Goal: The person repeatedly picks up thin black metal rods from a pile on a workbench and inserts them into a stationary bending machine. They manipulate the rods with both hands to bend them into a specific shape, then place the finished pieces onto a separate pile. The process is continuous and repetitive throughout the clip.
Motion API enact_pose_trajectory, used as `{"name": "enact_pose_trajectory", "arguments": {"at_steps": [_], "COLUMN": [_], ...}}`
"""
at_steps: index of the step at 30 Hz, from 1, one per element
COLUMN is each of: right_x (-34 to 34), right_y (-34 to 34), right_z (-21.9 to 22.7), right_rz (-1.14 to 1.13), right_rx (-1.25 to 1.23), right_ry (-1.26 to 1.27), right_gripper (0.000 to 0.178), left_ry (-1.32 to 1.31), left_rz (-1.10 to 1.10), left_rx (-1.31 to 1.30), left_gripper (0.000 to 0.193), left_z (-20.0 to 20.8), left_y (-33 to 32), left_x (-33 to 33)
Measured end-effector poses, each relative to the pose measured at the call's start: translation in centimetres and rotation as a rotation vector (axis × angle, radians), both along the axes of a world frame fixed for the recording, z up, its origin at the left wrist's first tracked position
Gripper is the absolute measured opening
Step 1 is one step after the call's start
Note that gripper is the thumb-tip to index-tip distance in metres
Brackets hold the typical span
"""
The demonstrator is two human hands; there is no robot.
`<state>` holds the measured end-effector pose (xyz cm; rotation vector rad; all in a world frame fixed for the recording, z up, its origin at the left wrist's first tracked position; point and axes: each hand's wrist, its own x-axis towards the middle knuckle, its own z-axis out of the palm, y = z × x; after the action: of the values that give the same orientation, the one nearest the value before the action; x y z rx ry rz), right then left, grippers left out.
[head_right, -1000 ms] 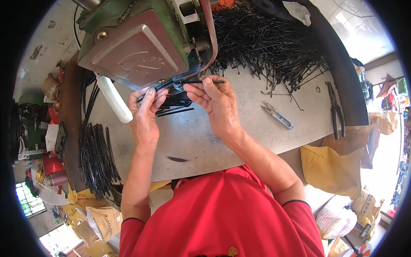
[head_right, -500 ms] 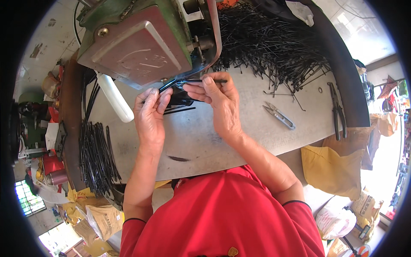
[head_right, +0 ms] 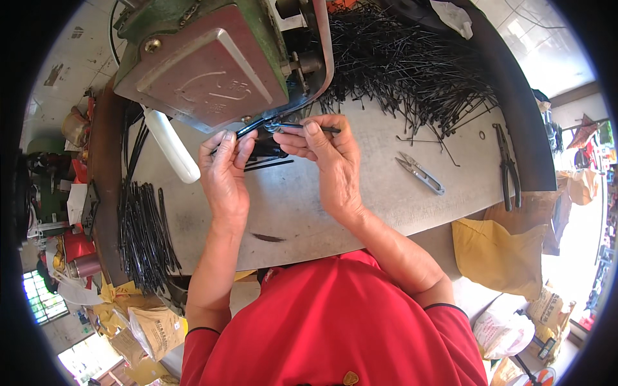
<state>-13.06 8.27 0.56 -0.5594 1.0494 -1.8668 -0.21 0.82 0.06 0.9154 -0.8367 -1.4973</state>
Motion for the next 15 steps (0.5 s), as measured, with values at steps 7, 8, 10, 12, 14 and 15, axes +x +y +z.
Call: {"name": "enact_pose_trajectory", "arguments": {"at_steps": [7, 8, 10, 12, 14, 15], "right_x": [0.5, 0.4, 0.3, 0.2, 0.3, 0.3], "right_y": [0.5, 0.2, 0.0, -0.1, -0.3, -0.3], "right_z": [-0.1, -0.2, -0.3, -0.5, -0.6, -0.7], "right_rz": [-0.030, -0.021, -0.033, -0.041, -0.048, -0.049], "right_rx": [-0.031, -0.019, -0.026, -0.036, -0.051, -0.053], "right_ry": [0.107, 0.035, 0.021, 0.014, 0.012, 0.014], "right_gripper": [0.019, 0.019, 0.019, 0.019, 0.019, 0.019], "left_ry": [0.049, 0.056, 0.065, 0.084, 0.098, 0.105], "left_rz": [0.019, 0.002, -0.012, -0.024, -0.035, -0.042], "left_rx": [0.052, 0.059, 0.091, 0.115, 0.116, 0.116], "left_gripper": [0.020, 0.019, 0.017, 0.015, 0.011, 0.008], "left_z": [-0.3, -0.2, -0.3, -0.2, -0.5, -0.6], "left_y": [-0.7, -0.4, -0.1, 0.1, 0.1, 0.1], "left_x": [0.4, 0.3, 0.1, -0.1, -0.1, -0.1]}}
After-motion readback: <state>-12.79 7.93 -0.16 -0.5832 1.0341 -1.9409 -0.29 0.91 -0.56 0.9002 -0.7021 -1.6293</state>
